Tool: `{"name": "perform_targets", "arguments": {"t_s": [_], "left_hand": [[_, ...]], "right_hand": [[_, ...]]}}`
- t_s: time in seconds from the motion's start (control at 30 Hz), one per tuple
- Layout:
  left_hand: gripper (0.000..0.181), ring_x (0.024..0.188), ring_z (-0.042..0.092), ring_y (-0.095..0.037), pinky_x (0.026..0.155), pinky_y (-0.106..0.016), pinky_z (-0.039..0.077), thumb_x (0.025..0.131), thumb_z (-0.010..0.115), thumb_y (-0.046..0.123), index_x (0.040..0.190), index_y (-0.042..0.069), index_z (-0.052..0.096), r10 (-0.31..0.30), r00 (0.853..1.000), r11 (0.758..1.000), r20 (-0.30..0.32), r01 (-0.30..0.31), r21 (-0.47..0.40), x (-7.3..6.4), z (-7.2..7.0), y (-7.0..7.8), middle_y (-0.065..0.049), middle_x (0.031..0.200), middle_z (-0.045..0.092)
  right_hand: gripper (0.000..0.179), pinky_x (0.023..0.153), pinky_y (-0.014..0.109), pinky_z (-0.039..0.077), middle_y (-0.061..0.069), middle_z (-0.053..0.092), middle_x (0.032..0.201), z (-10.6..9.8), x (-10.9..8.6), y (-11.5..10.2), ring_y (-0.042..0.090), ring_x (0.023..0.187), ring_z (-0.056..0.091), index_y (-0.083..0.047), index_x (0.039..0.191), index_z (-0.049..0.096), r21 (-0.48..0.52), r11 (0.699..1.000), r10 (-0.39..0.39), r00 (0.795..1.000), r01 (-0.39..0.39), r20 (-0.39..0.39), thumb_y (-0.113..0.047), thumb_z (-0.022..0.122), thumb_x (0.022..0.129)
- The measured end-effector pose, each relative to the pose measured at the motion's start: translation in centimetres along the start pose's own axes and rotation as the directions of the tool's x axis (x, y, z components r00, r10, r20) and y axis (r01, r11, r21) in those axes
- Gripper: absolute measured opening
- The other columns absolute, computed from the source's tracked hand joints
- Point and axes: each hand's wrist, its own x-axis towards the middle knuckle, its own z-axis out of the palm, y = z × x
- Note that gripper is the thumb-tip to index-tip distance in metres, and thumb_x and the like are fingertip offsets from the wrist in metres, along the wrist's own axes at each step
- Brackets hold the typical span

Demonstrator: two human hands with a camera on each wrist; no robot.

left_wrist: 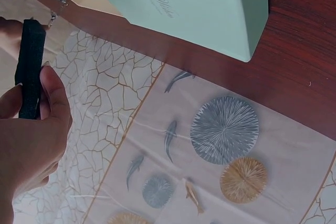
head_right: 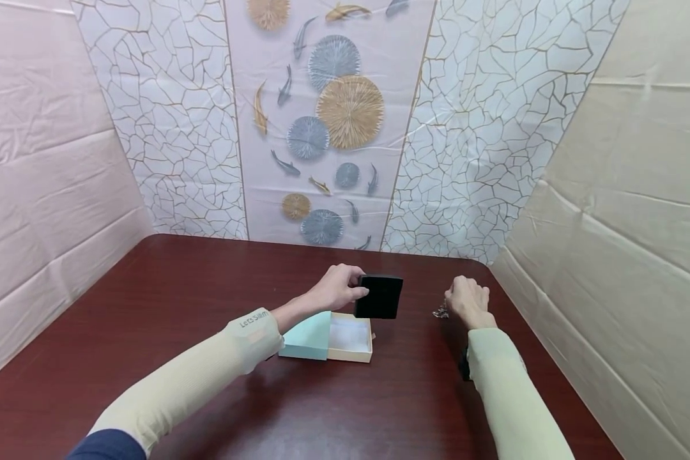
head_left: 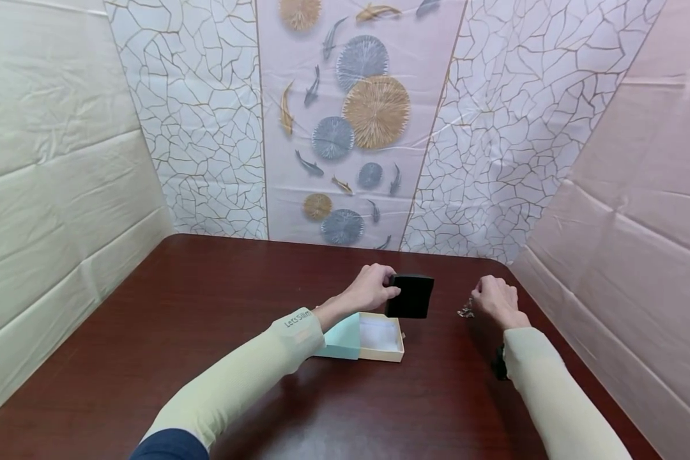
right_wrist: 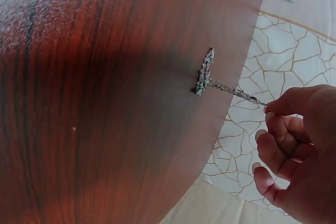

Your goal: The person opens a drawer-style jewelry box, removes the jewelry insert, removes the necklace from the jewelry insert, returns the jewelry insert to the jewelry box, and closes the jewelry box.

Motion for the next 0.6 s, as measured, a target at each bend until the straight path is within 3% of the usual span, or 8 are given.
{"name": "perform_targets", "arguments": {"t_s": [0.2,0.43,0.6], "left_hand": [[0.017,0.084,0.069,-0.018,0.075,-0.020,0.051,0.088,0.068,0.011,0.103,0.002,0.070,-0.009,1.000,1.000,-0.005,0.009,0.011,0.07,-0.01,0.10,-0.011,0.091,0.075],[0.019,0.086,0.068,-0.020,0.076,-0.023,0.052,0.089,0.068,0.012,0.106,0.002,0.069,-0.014,1.000,1.000,0.005,0.014,0.006,-0.10,-0.10,0.12,-0.011,0.092,0.074],[0.019,0.085,0.068,-0.019,0.075,-0.022,0.052,0.089,0.067,0.012,0.106,0.003,0.069,-0.017,1.000,1.000,0.015,0.016,0.008,-0.15,-0.24,0.04,-0.011,0.091,0.074]], "right_hand": [[0.026,0.054,0.038,0.036,0.004,0.052,0.054,0.04,0.11,0.15,0.023,0.056,0.053,-0.012,0.053,0.050,0.000,1.000,-0.005,0.999,0.005,0.043,-0.007,0.050,0.078],[0.021,0.066,0.051,0.041,0.012,0.061,0.065,0.43,0.02,0.33,0.031,0.066,0.059,-0.007,0.062,0.059,0.001,1.000,0.018,0.996,-0.018,0.090,-0.008,0.052,0.082],[0.027,0.065,0.049,0.039,0.010,0.058,0.061,0.31,-0.28,0.63,0.029,0.062,0.057,-0.009,0.056,0.055,-0.002,1.000,0.019,0.994,-0.018,0.106,-0.005,0.048,0.082]]}}
